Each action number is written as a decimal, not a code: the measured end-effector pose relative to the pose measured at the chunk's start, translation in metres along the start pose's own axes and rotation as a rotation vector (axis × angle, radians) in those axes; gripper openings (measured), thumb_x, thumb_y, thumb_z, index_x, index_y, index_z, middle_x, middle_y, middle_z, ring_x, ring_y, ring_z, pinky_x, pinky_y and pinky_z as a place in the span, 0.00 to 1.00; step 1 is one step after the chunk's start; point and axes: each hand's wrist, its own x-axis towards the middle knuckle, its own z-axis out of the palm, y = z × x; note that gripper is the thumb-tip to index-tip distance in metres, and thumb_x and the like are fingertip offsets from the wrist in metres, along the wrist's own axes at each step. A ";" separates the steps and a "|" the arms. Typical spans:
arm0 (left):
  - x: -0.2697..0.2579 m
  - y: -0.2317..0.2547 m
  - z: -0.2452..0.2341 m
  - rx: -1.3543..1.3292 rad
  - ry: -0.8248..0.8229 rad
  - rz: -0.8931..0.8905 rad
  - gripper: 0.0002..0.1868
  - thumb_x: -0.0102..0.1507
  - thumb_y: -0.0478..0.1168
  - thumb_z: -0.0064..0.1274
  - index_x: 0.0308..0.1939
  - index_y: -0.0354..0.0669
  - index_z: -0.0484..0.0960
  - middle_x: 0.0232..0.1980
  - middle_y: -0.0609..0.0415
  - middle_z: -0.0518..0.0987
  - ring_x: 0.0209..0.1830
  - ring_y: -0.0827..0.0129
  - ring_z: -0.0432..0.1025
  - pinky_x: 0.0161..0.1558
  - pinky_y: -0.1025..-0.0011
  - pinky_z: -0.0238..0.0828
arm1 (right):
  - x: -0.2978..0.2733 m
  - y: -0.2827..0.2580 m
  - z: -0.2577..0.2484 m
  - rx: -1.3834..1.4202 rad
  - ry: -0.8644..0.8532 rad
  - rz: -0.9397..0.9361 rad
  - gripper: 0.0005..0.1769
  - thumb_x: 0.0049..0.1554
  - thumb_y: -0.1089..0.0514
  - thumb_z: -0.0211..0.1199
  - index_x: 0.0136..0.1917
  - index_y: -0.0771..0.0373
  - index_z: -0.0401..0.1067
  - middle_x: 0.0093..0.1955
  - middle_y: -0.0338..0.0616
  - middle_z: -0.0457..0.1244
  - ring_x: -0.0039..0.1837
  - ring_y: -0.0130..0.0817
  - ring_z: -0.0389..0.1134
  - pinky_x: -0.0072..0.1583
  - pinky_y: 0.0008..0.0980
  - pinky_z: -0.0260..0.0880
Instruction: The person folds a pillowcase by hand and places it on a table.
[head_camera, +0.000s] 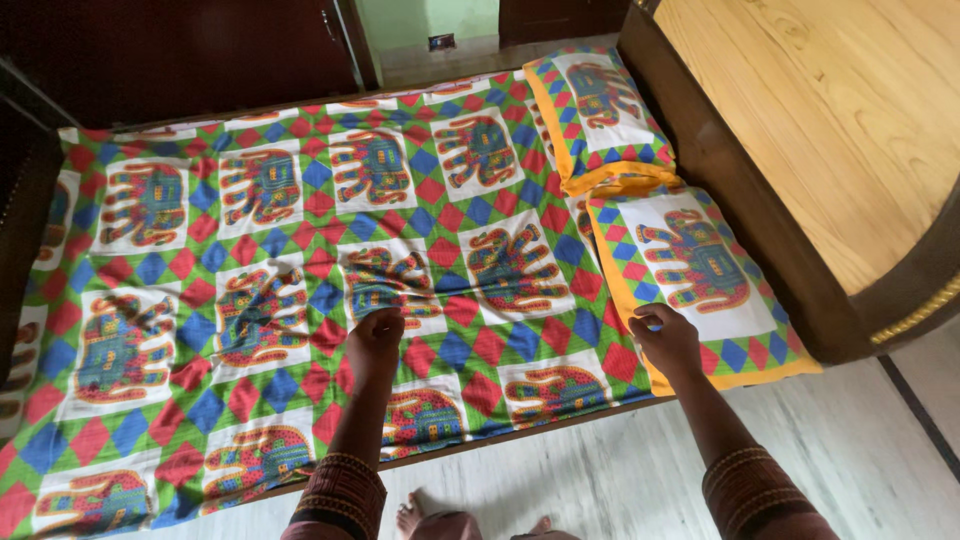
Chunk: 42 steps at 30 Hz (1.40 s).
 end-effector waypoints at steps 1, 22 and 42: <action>-0.003 0.002 0.003 0.047 -0.019 0.007 0.13 0.59 0.45 0.61 0.45 0.47 0.89 0.38 0.52 0.88 0.38 0.69 0.81 0.41 0.70 0.76 | -0.001 0.004 -0.002 0.052 -0.029 0.048 0.19 0.53 0.49 0.68 0.53 0.61 0.78 0.48 0.44 0.73 0.42 0.36 0.76 0.48 0.35 0.74; -0.002 -0.008 0.151 -0.045 -0.328 -0.039 0.12 0.61 0.47 0.59 0.43 0.47 0.90 0.30 0.57 0.85 0.31 0.76 0.78 0.37 0.73 0.73 | 0.016 0.061 -0.045 -0.096 0.029 0.177 0.16 0.53 0.47 0.69 0.53 0.55 0.79 0.52 0.39 0.74 0.51 0.34 0.77 0.55 0.35 0.74; -0.029 0.006 0.229 0.095 -0.349 -0.085 0.13 0.60 0.48 0.60 0.40 0.44 0.90 0.30 0.51 0.87 0.30 0.68 0.81 0.36 0.67 0.75 | 0.066 0.171 -0.065 -0.124 0.001 0.235 0.28 0.49 0.47 0.71 0.61 0.58 0.73 0.56 0.46 0.73 0.59 0.40 0.74 0.58 0.40 0.72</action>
